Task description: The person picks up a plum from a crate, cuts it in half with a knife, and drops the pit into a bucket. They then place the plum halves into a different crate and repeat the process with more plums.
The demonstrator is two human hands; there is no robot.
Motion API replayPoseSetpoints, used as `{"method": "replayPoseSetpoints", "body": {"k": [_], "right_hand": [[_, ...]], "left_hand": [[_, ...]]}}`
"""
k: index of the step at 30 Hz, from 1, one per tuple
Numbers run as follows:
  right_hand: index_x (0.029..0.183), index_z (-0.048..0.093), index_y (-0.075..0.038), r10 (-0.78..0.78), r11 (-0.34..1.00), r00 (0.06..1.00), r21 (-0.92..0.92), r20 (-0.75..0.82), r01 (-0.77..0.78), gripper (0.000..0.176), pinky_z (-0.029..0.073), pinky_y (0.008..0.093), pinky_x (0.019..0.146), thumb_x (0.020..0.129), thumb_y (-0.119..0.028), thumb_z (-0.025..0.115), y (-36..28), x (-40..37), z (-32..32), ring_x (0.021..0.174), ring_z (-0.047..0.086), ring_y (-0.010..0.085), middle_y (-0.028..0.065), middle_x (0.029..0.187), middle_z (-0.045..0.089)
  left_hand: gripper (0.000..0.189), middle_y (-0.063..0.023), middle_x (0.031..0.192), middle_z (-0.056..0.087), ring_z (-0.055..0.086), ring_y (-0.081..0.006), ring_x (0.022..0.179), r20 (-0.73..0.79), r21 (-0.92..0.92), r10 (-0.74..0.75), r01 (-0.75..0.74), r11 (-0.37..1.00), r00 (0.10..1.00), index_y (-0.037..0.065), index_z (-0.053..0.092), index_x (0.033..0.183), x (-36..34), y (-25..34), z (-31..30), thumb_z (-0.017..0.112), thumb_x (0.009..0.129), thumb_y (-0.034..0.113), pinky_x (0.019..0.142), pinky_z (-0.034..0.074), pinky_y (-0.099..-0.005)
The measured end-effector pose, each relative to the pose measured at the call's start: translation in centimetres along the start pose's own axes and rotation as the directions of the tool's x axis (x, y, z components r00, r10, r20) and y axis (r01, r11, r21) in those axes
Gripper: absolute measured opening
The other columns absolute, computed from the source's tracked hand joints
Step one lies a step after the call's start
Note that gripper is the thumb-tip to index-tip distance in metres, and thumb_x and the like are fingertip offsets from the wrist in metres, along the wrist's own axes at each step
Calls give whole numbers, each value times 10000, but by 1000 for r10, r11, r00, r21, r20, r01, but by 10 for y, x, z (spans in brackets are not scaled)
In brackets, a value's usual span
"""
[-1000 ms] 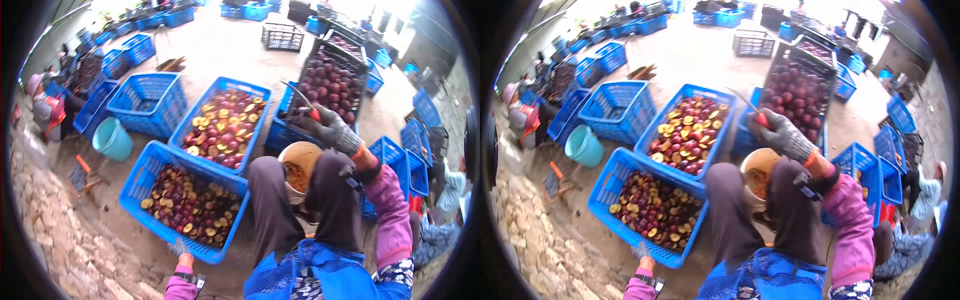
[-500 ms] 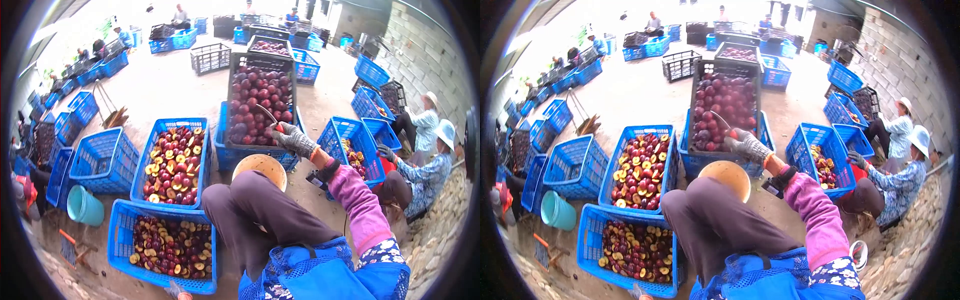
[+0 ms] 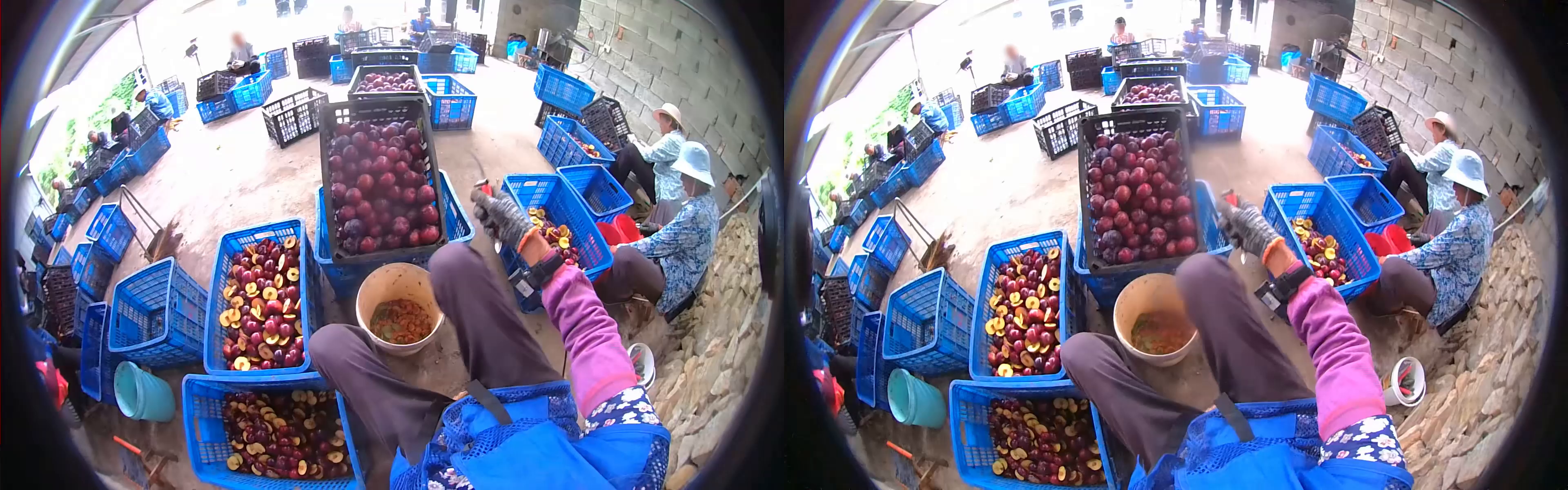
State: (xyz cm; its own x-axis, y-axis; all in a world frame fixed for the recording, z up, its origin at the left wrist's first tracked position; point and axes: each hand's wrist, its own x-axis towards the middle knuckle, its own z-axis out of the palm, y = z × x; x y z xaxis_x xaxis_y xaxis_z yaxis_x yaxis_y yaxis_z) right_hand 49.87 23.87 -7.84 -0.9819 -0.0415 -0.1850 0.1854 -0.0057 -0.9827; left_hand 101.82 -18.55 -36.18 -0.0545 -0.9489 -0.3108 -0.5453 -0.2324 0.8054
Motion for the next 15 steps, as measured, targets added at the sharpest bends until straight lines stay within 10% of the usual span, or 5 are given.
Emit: {"method": "replayPoseSetpoints", "body": {"k": [8, 10, 15], "right_hand": [[1012, 547, -93, -43, 973, 984, -217, 173, 81, 307, 409, 233, 495, 778, -273, 631, 52, 26, 8, 586, 489, 76, -18, 698, 547], [911, 553, -109, -218, 901, 951, -330, 221, 283, 206, 405, 246, 515, 769, -246, 613, 126, 49, 11, 605, 470, 66, -43, 693, 518], [890, 581, -74, -27, 745, 987, -662, -158, -86, 261, 458, 390, 703, 715, -265, 555, 260, 36, 8, 819, 580, 338, 167, 864, 607]], "left_hand": [[537, -200, 1182, 459, 386, -340, 1087, 100, 650, 163, -188, 736, 982, 16, 456, 1175, 33, -60, 14, 489, 777, 374, 906, 244, -507], [512, -191, 1205, 443, 359, -337, 1118, 202, 875, 151, -247, 416, 968, 30, 450, 1190, 46, -81, 10, 462, 797, 358, 923, 213, -520], [459, -170, 1264, 403, 294, -328, 1196, 593, 679, -101, -563, -471, 799, 66, 436, 1228, 67, -120, -17, 393, 848, 319, 967, 136, -553]]}}
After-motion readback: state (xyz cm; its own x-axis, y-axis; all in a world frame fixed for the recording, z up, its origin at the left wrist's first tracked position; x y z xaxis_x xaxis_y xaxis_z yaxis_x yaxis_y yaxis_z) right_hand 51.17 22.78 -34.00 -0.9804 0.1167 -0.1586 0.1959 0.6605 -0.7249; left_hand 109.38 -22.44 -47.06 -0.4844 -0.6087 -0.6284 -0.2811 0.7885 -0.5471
